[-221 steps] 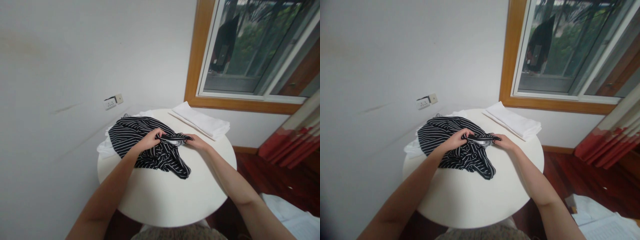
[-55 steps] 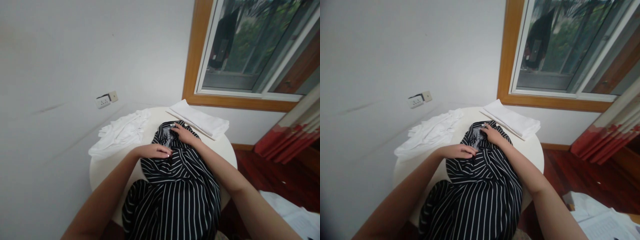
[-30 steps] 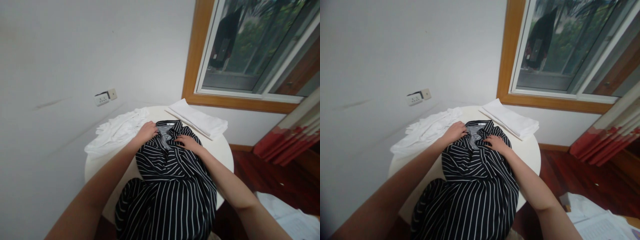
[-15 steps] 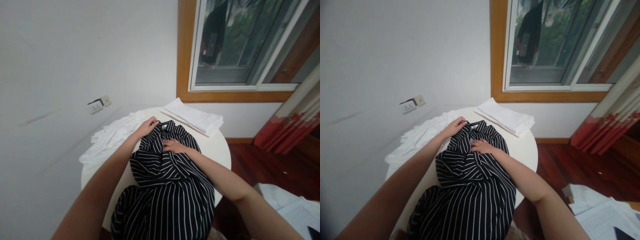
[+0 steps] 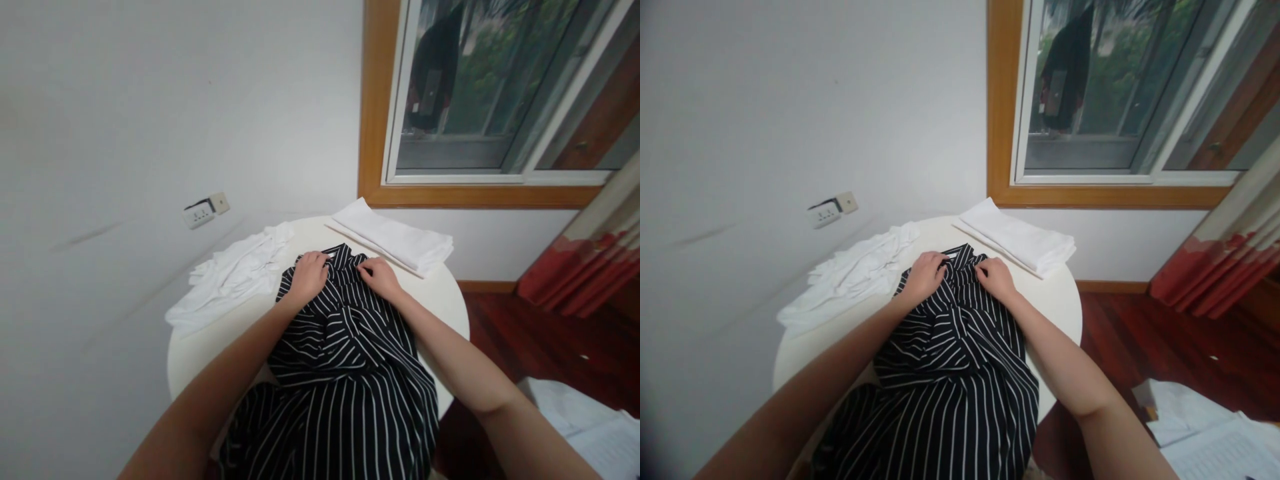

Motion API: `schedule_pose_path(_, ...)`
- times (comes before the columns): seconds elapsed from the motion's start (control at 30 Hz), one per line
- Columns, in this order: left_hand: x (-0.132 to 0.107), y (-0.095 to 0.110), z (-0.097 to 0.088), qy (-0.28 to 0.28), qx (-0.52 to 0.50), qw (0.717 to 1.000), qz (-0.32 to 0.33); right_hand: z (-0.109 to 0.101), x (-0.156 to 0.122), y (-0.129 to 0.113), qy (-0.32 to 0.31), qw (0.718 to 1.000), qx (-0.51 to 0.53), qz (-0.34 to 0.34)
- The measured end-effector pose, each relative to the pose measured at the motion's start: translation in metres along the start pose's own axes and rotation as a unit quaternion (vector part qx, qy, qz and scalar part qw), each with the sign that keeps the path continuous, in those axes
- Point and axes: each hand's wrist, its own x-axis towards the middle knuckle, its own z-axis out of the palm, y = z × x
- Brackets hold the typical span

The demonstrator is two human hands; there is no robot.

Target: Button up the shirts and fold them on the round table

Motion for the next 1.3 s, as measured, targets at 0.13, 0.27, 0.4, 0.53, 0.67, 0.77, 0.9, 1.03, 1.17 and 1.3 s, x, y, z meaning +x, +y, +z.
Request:
schedule_pose_path(0.13,-0.028,0.008,0.012,-0.080,-0.016,0.997,0.012,-0.002,0.004,0.020,0.011,0.989,-0.113,0.093)
schedule_pose_path(0.27,-0.048,-0.004,0.025,-0.155,-0.003,0.988,-0.011,0.002,0.001,0.029,-0.028,0.975,-0.175,0.132)
schedule_pose_path(0.4,-0.051,-0.019,0.026,-0.170,-0.009,0.985,0.003,0.007,-0.001,0.030,-0.049,0.970,-0.197,0.134)
schedule_pose_path(0.53,-0.048,-0.027,0.023,-0.190,-0.025,0.981,0.020,0.009,0.001,0.034,-0.056,0.978,-0.156,0.124)
schedule_pose_path(0.67,-0.048,-0.028,0.022,-0.180,-0.030,0.983,0.003,0.010,0.003,0.036,-0.059,0.984,-0.116,0.121)
schedule_pose_path(0.77,-0.049,-0.027,0.022,-0.170,-0.029,0.985,-0.007,0.008,0.004,0.037,-0.021,0.986,-0.080,0.143)
schedule_pose_path(0.9,-0.049,-0.028,0.024,-0.162,-0.028,0.986,-0.008,-0.004,0.003,0.040,0.059,0.982,-0.029,0.175)
schedule_pose_path(1.03,-0.048,-0.030,0.027,-0.158,-0.035,0.987,-0.006,-0.025,0.006,0.047,0.071,0.977,-0.096,0.175)
schedule_pose_path(1.17,-0.049,-0.031,0.029,-0.163,-0.024,0.986,0.002,-0.038,0.008,0.058,0.079,0.962,-0.181,0.188)
schedule_pose_path(1.3,-0.049,-0.029,0.029,-0.165,-0.015,0.986,-0.003,-0.038,0.004,0.056,0.019,0.965,-0.213,0.150)
